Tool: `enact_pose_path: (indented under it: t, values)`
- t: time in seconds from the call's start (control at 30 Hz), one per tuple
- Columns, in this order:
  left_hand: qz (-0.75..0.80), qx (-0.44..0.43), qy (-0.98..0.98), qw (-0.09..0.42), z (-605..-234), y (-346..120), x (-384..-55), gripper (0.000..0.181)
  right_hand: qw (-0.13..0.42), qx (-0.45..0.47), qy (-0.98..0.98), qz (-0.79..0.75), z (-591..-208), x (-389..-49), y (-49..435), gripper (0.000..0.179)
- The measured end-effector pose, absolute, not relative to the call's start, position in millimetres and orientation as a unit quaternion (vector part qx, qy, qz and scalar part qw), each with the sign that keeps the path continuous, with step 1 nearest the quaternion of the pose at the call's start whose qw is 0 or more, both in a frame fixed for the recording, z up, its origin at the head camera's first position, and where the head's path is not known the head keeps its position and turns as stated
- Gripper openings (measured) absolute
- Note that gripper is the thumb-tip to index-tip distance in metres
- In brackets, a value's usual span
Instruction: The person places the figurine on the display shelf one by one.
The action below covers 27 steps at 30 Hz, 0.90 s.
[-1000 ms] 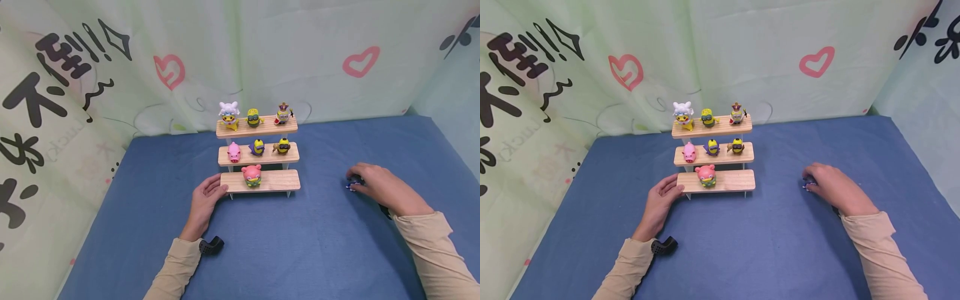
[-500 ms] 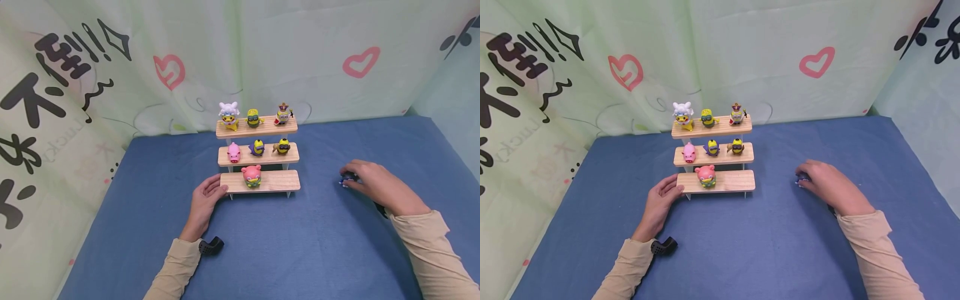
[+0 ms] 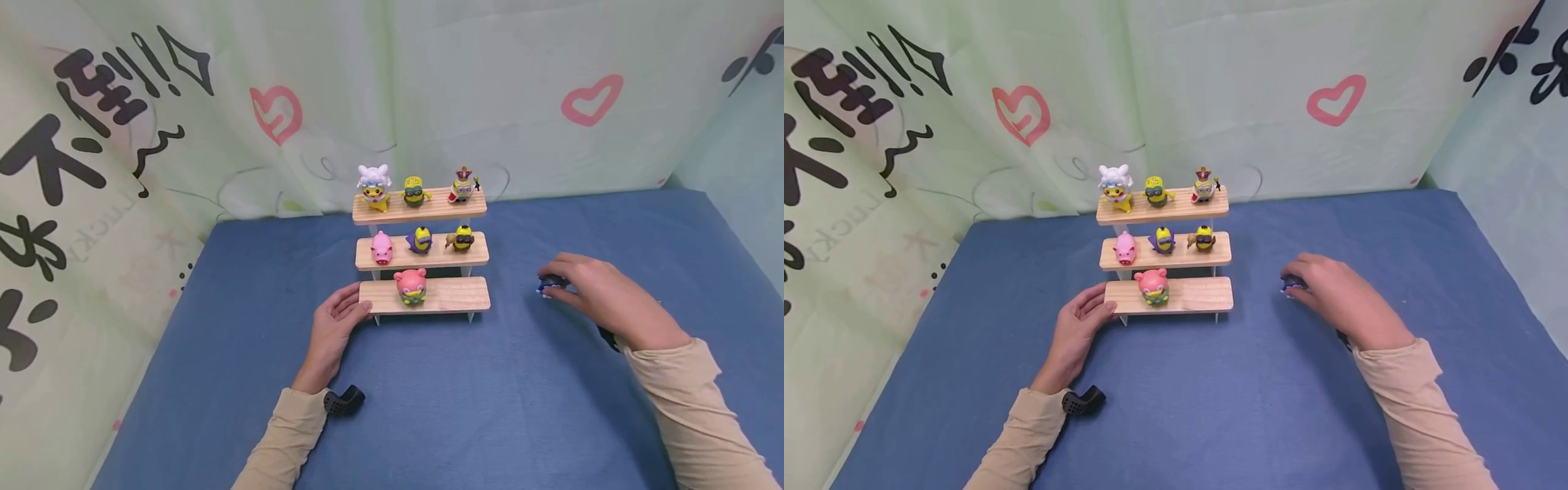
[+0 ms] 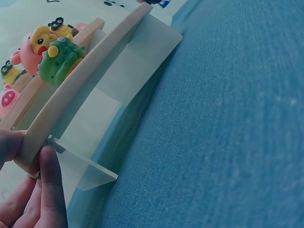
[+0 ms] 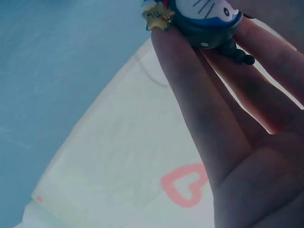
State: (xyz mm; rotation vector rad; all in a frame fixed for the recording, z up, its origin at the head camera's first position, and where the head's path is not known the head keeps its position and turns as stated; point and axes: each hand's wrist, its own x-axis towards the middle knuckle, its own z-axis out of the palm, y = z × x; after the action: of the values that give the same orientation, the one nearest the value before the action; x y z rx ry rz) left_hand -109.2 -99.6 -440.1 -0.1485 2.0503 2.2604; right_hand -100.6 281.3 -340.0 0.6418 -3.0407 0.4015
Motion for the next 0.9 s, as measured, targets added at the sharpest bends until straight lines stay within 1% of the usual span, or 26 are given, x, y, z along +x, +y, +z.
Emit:
enact_pose_path:
  t: [0.43, 0.9]
  values:
    - [0.734, -0.052, 0.675, 0.044, -437.6, -99.0, -108.9, 0.048, 0.041, 0.245, -0.958, 0.143, -324.7, -98.8, 255.6, 0.025]
    - [0.735, -0.046, 0.675, 0.045, -439.2, -99.2, -109.3, 0.049, 0.064, 0.282, -0.945, 0.153, -315.4, -102.1, 231.8, 0.023]
